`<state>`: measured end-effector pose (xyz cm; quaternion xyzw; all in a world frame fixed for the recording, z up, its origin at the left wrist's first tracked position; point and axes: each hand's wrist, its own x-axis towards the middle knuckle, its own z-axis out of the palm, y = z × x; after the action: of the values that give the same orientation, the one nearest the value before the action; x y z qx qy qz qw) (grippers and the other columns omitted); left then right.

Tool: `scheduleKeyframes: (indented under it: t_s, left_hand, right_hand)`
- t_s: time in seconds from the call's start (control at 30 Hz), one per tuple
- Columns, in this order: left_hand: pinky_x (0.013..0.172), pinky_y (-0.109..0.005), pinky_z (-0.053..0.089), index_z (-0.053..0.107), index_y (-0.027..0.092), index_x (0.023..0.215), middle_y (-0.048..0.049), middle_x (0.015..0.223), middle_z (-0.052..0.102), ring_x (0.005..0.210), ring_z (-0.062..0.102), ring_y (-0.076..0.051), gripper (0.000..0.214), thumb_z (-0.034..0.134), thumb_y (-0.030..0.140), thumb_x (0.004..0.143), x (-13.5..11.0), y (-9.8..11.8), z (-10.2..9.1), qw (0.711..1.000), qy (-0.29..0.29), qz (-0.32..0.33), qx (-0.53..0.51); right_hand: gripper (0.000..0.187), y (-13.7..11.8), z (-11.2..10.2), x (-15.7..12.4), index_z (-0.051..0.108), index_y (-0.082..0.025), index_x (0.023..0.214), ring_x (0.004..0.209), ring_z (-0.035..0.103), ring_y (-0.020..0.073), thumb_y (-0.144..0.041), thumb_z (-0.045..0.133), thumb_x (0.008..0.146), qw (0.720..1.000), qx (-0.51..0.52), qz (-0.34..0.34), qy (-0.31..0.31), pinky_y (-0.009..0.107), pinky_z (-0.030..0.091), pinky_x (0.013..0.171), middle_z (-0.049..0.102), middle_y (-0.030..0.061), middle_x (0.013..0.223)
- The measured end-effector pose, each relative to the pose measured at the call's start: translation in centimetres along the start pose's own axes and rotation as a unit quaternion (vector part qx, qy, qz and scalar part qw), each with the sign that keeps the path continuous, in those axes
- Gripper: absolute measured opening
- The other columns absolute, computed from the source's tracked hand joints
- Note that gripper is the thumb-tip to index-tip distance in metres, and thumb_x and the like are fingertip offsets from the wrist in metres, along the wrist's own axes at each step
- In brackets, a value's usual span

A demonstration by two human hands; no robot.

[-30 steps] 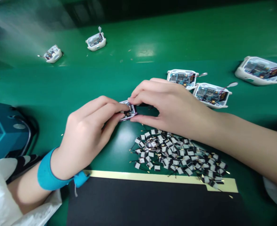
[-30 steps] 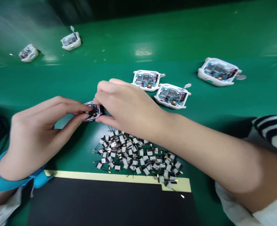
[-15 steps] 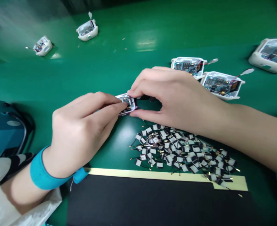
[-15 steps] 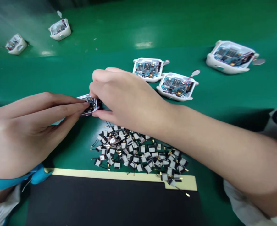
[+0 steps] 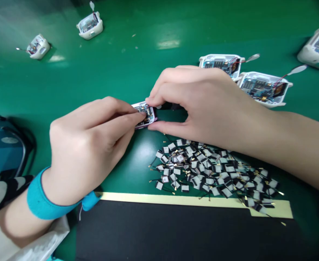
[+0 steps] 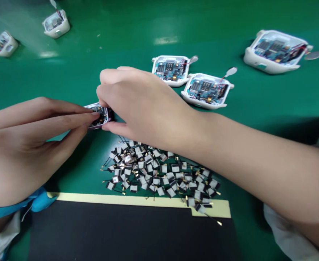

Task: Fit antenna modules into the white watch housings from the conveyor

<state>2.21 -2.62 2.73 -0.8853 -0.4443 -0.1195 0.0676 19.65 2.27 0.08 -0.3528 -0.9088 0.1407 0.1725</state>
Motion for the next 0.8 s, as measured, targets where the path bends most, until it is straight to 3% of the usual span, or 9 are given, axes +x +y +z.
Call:
scheduleKeyframes:
  t_s: [0.8]
  left_hand:
    - [0.058,-0.024,0.040,0.063,0.018,0.089,-0.0027,0.084,0.061,0.071,0.055,-0.013,0.016,0.050,0.021,0.080,0.15,-0.03,0.02,1.000,-0.020,-0.012,0.002]
  right_hand:
    - [0.029,-0.21,-0.24,0.21,0.057,-0.015,0.089,0.089,0.051,0.0225,-0.041,0.049,0.077,0.998,-0.050,0.007,-0.041,0.037,0.043,0.070,0.055,0.0064,0.096]
